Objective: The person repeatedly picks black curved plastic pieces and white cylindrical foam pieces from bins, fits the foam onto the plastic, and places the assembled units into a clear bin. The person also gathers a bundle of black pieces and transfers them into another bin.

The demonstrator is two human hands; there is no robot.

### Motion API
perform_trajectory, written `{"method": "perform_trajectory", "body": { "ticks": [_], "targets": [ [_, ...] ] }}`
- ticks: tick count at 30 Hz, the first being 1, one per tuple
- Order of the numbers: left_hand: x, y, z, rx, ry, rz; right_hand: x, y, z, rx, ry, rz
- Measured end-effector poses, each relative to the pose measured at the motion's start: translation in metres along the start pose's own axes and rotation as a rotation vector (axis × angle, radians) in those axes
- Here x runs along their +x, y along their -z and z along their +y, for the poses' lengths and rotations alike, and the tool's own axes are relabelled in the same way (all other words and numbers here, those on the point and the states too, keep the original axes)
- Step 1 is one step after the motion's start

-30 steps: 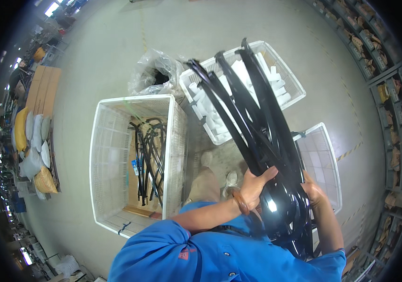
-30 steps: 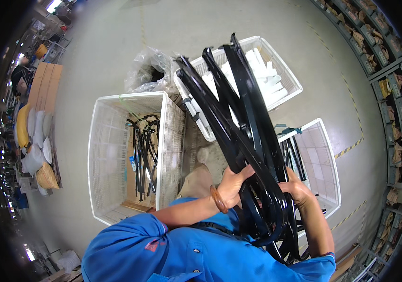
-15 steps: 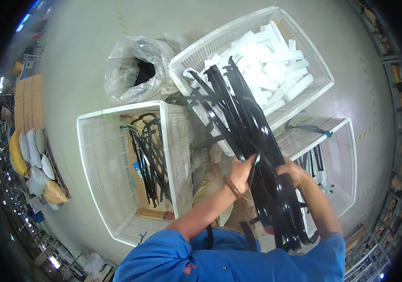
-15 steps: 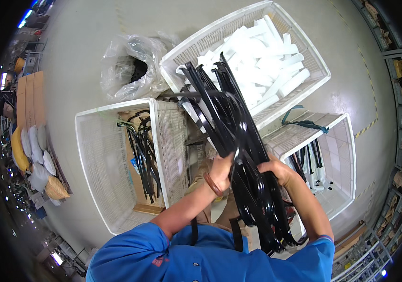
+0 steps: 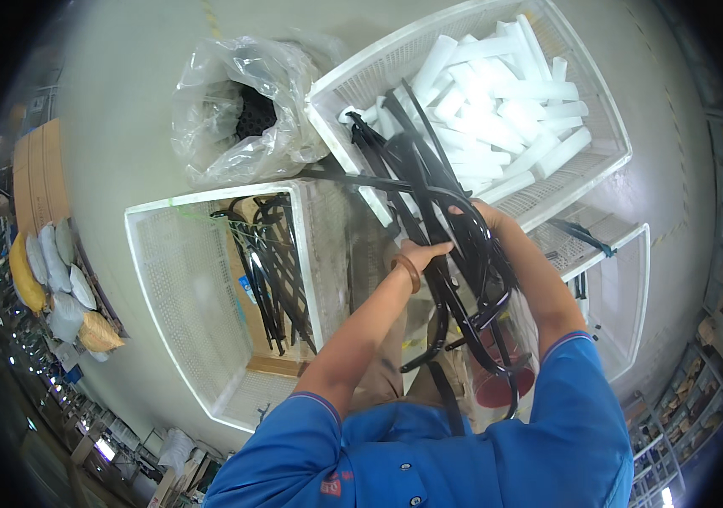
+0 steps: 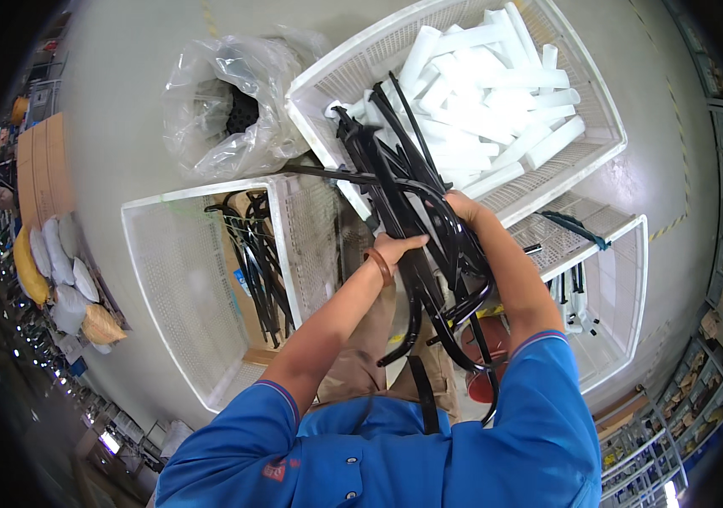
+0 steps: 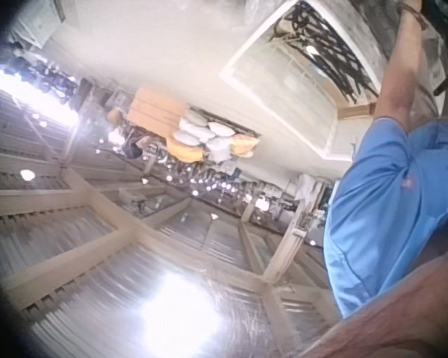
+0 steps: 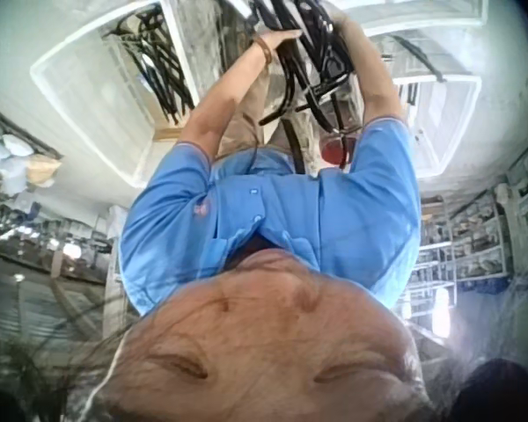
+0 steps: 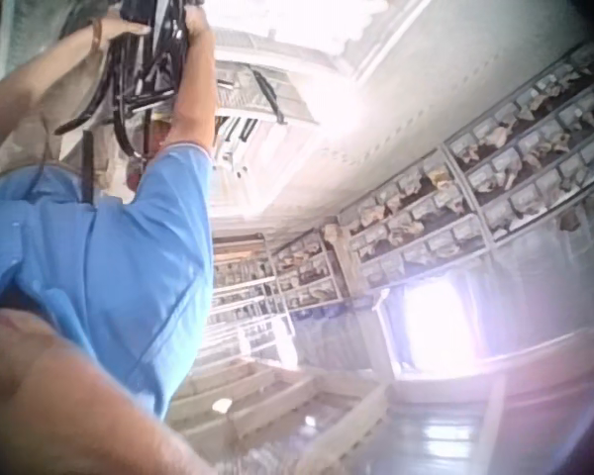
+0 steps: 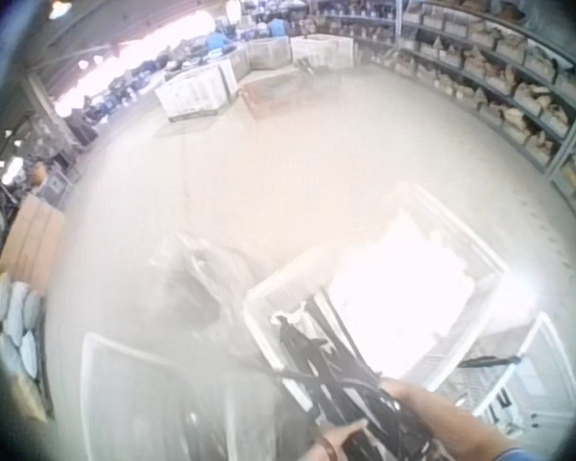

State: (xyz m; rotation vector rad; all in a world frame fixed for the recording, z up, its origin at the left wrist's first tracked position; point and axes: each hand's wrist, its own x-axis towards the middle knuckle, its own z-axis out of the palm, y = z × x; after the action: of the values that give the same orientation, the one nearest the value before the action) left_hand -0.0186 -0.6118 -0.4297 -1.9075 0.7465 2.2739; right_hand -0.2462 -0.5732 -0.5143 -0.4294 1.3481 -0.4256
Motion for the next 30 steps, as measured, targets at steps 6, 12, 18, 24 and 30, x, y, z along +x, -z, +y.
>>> {"method": "perform_trajectory", "body": {
  "ticks": [6,12,18,24,30],
  "targets": [
    [0.012,-0.002,-0.038,0.114,0.085,0.093,0.007,0.006,0.045,-0.156,-0.061,0.373],
    [0.014,-0.015,-0.047,0.252,-0.009,0.120,-0.078,-0.025,-0.038,0.031,0.388,0.628],
    [0.027,-0.026,-0.082,0.334,-0.346,0.270,-0.172,-0.093,-0.070,-0.412,0.544,0.555],
    [0.034,-0.034,-0.077,0.358,-0.406,0.400,-0.242,-0.063,0.107,0.110,0.528,1.312],
    [0.049,-0.047,-0.062,0.621,-0.416,0.604,-0.210,-0.045,0.276,-0.491,0.111,0.724]
  ]
}}
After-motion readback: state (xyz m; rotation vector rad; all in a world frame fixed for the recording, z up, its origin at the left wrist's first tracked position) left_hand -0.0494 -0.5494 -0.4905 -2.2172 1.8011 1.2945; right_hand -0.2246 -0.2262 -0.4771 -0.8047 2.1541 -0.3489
